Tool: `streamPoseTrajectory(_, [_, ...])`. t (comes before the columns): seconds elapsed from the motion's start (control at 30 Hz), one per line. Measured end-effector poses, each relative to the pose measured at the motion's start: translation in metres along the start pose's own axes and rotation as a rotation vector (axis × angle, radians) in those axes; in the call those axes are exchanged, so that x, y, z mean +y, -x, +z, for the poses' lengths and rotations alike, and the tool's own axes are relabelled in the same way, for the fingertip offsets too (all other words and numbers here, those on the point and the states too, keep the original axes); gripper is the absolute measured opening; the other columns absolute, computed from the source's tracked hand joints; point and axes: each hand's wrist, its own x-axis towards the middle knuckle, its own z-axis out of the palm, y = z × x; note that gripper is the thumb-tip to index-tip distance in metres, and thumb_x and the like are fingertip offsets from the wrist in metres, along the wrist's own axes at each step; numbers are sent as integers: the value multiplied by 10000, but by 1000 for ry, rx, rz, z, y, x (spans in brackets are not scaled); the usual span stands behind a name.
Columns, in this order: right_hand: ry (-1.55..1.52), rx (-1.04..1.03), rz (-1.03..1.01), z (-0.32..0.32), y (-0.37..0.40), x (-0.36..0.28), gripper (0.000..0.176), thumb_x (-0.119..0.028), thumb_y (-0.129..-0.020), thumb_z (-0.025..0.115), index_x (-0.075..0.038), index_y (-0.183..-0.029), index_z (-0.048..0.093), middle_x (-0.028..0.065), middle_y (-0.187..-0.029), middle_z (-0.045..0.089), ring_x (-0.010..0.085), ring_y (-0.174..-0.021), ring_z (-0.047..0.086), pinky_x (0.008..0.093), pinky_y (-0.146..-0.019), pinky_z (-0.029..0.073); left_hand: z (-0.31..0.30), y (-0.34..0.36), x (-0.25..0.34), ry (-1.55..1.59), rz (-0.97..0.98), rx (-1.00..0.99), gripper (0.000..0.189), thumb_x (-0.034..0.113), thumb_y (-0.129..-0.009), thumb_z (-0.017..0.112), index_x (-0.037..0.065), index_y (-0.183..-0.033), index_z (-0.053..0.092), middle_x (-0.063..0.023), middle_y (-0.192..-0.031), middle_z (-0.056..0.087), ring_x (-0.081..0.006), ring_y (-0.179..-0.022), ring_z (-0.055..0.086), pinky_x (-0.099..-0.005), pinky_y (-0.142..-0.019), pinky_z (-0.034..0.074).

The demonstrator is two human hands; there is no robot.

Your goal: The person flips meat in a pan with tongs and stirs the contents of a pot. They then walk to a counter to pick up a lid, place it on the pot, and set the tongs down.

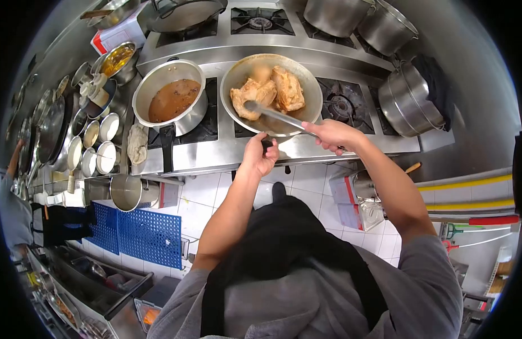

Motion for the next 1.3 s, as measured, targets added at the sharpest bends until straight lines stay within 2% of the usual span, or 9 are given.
streamPoseTrajectory(0.37, [-292, -11, -2, -12, -37, 35, 771, -709, -892, 430, 56, -880, 526, -35, -508, 337, 86, -376, 330, 266, -353, 304, 3, 11, 5, 28, -82, 19, 325, 251, -925, 528, -63, -993, 479, -76, -720, 507, -91, -497, 395, -190, -364, 298])
streamPoseTrajectory(0.53, [-343, -30, -76, -10, -68, 40, 734, -751, -844, 479, -18, -830, 508, -44, -559, 348, 63, -406, 308, 244, -358, 261, 6, 15, 6, 22, -105, 12, 316, 260, -944, 502, -54, -967, 477, -78, -710, 506, -85, -501, 390, -189, -370, 298])
streamPoseTrajectory(0.73, [-195, -22, -163, -19, -100, 41, 734, -713, -869, 483, 17, -816, 528, -15, -534, 398, 88, -355, 364, 272, -332, 314, 6, 15, 6, 26, -98, 33, 323, 262, -942, 506, -60, -964, 484, -78, -709, 506, -87, -489, 385, -184, -362, 292])
streamPoseTrajectory(0.8, [-122, 8, -182, -14, -105, 35, 732, -688, -891, 466, -6, -642, 562, 62, -527, 478, 169, -384, 472, 334, -351, 384, 6, 14, 6, 55, -120, 28, 326, 262, -940, 509, -62, -962, 485, -80, -711, 506, -88, -494, 390, -185, -363, 294])
streamPoseTrajectory(0.87, [120, 206, -170, -4, -96, 29, 759, -669, -883, 502, 59, -682, 579, 99, -492, 491, 200, -358, 501, 339, -347, 417, 3, 14, 5, 69, -90, 16, 335, 234, -921, 525, -76, -1035, 470, -88, -740, 498, -90, -507, 398, -184, -351, 288])
streamPoseTrajectory(0.9, [145, 298, -192, 3, -79, 25, 752, -647, -883, 516, 76, -710, 626, 213, -621, 616, 333, -529, 645, 421, -494, 521, 2, 13, 5, 47, -82, -14, 340, 237, -920, 522, -81, -1028, 467, -90, -739, 499, -93, -508, 402, -188, -355, 290])
streamPoseTrajectory(0.93, [141, 302, -183, 14, -74, 26, 752, -647, -883, 516, 76, -710, 626, 213, -621, 616, 333, -529, 645, 421, -494, 521, 2, 11, 6, 44, -92, -14, 340, 237, -920, 522, -81, -1028, 467, -90, -739, 499, -93, -508, 402, -188, -355, 290])
streamPoseTrajectory(1.03, [154, 490, -127, 53, -49, 20, 655, -566, -914, 513, 68, -965, 670, 290, -971, 668, 428, -970, 644, 480, -846, 510, 8, 15, 2, 63, -76, 16, 322, 231, -924, 505, -79, -1004, 463, -83, -727, 497, -95, -505, 387, -194, -369, 292])
streamPoseTrajectory(1.3, [29, 686, -35, 110, -53, -5, 657, -537, -910, 542, 109, -1028, 579, 294, -948, 670, 426, -935, 659, 475, -829, 519, 5, 9, -1, -3, -71, -49, 287, 266, -975, 413, -14, -929, 447, -91, -765, 504, -111, -534, 393, -203, -402, 296])
